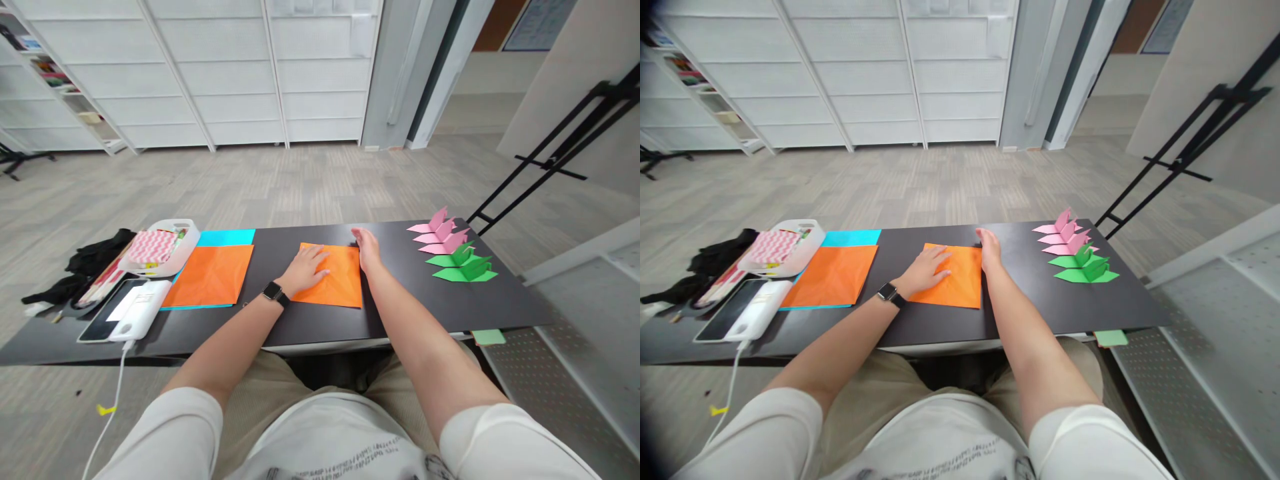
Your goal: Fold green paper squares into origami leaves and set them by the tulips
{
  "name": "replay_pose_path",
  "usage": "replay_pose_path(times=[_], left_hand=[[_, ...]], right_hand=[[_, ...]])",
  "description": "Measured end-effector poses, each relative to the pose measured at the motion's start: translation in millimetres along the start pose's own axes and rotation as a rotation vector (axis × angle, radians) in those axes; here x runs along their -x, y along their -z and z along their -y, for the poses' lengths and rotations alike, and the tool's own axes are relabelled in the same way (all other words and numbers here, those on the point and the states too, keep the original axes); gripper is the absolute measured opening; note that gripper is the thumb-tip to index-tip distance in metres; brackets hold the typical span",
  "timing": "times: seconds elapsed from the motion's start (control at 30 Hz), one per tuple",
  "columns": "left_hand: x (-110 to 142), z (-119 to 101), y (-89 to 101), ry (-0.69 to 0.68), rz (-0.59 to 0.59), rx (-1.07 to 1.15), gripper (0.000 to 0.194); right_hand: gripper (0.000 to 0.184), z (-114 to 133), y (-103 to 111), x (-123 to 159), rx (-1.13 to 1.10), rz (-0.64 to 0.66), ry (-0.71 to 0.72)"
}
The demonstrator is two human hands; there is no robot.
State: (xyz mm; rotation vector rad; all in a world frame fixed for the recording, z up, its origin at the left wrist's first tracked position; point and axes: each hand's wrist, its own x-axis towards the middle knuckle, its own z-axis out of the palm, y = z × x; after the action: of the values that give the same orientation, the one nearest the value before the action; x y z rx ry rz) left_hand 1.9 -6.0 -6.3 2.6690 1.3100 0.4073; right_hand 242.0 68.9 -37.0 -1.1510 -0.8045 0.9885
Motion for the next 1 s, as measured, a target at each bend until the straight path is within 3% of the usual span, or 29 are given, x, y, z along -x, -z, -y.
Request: replay_pose_path(times=[0.13, 0.2, 0.23, 0.3, 0.33, 0.4, 0.47, 0.53, 0.67, 0.8, 0.87, 1.0], left_hand=[[5.9, 2.0, -17.5, 0.057, 0.059, -0.085, 0.064], [6.6, -3.5, -22.5, 0.089, 0.056, -0.115, 0.064], [6.7, -6.4, -23.9, 0.100, 0.055, -0.127, 0.065], [7.0, -11.8, -24.9, 0.112, 0.049, -0.146, 0.066], [7.2, -14.0, -25.0, 0.116, 0.044, -0.155, 0.067], [8.0, -17.5, -24.7, 0.121, 0.034, -0.169, 0.067], [9.4, -19.5, -24.1, 0.126, 0.035, -0.178, 0.067], [10.8, -20.5, -23.4, 0.133, 0.039, -0.185, 0.065], [11.8, -22.7, -22.1, 0.149, 0.030, -0.193, 0.063], [13.4, -22.2, -20.4, 0.157, 0.046, -0.187, 0.064], [17.4, -15.3, -18.0, 0.163, 0.053, -0.188, 0.065], [28.9, 14.3, -4.7, 0.314, 0.045, -0.212, 0.061]], right_hand=[[0.028, 12.4, 11.0, 3.0, 0.009, 0.031, -0.035], [0.036, 22.0, 18.3, 8.1, 0.173, 0.091, -0.022], [0.039, 26.7, 20.2, 12.6, 0.325, 0.106, 0.021], [0.045, 33.8, 17.5, 26.4, 0.701, 0.143, 0.240], [0.044, 35.7, 12.9, 35.6, 0.746, 0.178, 0.297], [0.042, 35.5, -0.5, 56.7, 0.800, 0.322, 0.367], [0.054, 31.7, -12.6, 76.5, 1.064, 0.566, 0.465], [0.061, 27.2, -16.5, 89.5, 1.308, 0.658, 0.414], [0.066, 25.5, -0.4, 91.5, 1.560, 0.638, 0.348], [0.070, 30.8, 15.1, 83.5, 1.649, 0.641, 0.297], [0.071, 32.1, 16.8, 82.5, 1.652, 0.640, 0.299], [0.072, 30.7, 15.5, 83.6, 1.656, 0.645, 0.295]])
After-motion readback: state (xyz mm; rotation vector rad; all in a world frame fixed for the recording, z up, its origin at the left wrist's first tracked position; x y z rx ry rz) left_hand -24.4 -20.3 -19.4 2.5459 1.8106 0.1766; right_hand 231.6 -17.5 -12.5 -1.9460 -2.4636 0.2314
